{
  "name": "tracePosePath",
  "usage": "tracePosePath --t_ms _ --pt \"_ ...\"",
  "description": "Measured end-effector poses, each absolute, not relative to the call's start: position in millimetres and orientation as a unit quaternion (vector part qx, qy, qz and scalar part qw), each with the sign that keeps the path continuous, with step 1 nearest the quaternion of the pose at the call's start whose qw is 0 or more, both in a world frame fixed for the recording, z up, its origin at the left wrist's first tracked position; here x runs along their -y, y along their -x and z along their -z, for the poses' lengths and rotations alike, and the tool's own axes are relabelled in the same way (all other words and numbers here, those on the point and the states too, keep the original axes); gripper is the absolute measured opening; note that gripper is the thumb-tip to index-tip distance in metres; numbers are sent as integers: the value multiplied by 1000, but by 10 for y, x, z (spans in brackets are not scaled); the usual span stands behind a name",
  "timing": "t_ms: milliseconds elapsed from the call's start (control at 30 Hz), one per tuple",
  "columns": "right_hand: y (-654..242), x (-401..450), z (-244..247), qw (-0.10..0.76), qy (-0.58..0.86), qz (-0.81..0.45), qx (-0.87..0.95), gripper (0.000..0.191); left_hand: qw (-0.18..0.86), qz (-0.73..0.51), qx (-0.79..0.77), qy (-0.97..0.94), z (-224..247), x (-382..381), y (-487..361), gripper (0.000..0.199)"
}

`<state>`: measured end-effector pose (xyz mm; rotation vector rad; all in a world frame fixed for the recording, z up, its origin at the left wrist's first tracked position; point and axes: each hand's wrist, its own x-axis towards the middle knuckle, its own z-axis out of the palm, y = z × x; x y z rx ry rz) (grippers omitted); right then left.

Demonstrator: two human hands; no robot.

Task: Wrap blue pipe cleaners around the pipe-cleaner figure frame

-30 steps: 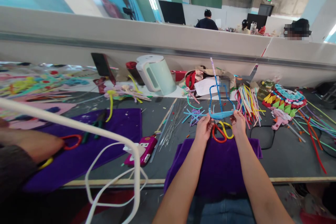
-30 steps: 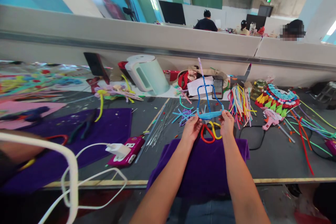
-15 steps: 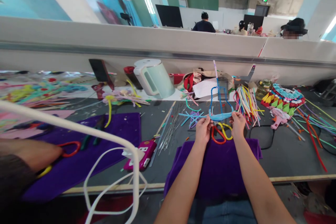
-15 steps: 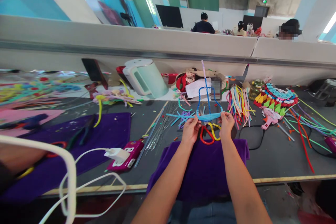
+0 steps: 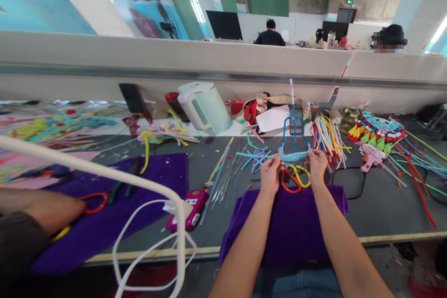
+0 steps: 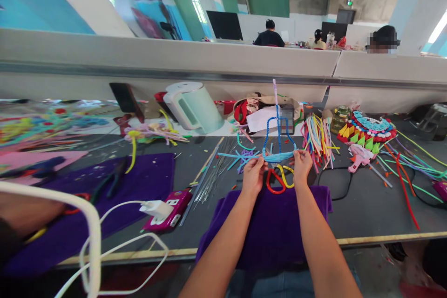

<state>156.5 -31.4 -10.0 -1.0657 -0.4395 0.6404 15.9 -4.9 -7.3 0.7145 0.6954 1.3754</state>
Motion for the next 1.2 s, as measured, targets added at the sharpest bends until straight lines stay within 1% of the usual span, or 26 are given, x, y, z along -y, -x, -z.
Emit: tracePosePath --t_ms 133,200,433,667,867,1067,1200 --pt "-1589 337 51 775 461 -394 177 34 685 -600 -313 -269 66 27 -135 30" --pt "-1591 345 36 769 453 -410 188 31 694 -599 -313 -248 64 16 -124 29" --pt "-1474 354 -3 785 464 -335 236 31 735 -588 -283 -182 70 -17 -97 19" --pt "-1333 365 8 786 459 -316 266 31 780 -529 -264 -204 79 29 -167 25" --pt "-1267 382 37 768 466 -306 315 30 768 -529 -296 -207 58 45 -180 26" --pt "-1254 377 44 772 459 -323 300 30 747 -545 -328 -196 9 60 -186 24" --pt "-1243 373 40 777 443 -338 292 27 745 -555 -319 -186 -4 63 -188 23"
